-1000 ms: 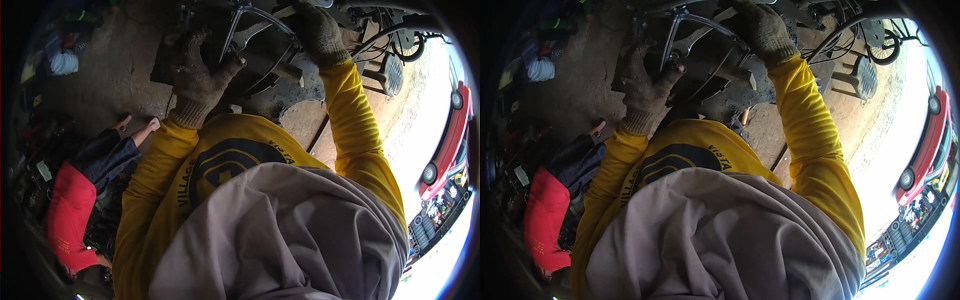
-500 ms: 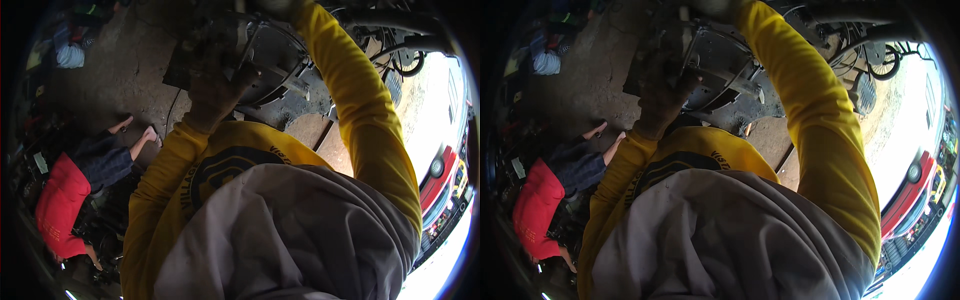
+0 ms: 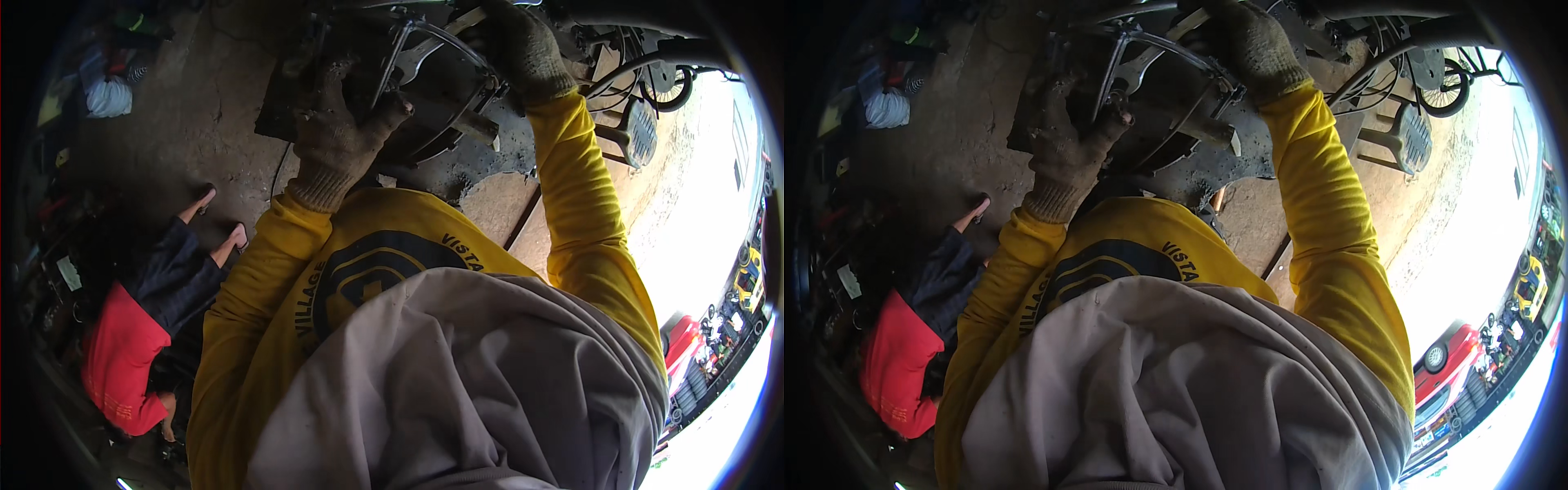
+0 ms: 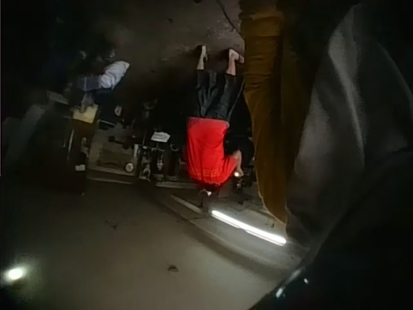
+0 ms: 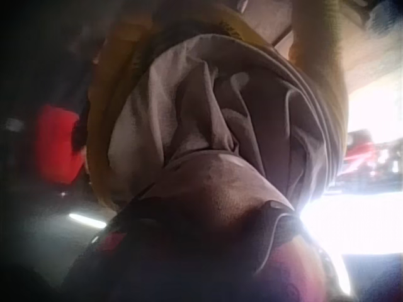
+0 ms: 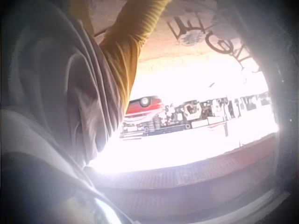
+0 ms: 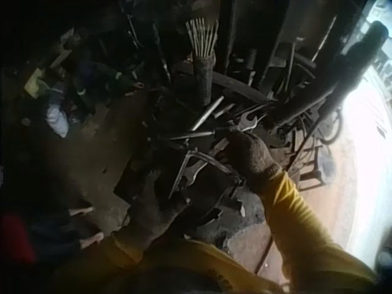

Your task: The person welds metal rods onto a circular metal frame using a welding torch and a hammer to join and align the components.

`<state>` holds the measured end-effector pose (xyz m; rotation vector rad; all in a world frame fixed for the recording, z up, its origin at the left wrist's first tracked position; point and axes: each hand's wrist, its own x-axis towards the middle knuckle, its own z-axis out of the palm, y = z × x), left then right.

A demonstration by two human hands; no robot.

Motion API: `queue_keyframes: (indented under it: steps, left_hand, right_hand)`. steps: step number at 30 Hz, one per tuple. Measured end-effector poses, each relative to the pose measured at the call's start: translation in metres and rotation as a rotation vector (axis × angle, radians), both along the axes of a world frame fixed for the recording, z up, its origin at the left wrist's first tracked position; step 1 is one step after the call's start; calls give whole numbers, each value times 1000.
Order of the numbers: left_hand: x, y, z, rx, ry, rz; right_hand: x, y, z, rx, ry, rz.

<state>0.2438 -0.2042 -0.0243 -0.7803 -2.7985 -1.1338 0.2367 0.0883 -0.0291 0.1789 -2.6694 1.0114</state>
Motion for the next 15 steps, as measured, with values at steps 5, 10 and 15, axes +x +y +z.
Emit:
queue_keyframes:
  steps: [5, 10, 15]
  left_hand:
    - [0, 5, 10, 3, -49, 44]
    - [4, 7, 13, -3, -57, 46]
    - [3, -2, 7, -23, -132, -32]
  right_hand:
    - [8, -4, -5, 237, 187, 33]
    - [-1, -4, -15, 175, 213, 78]
    - [-91, -36, -3, -18, -287, 185]
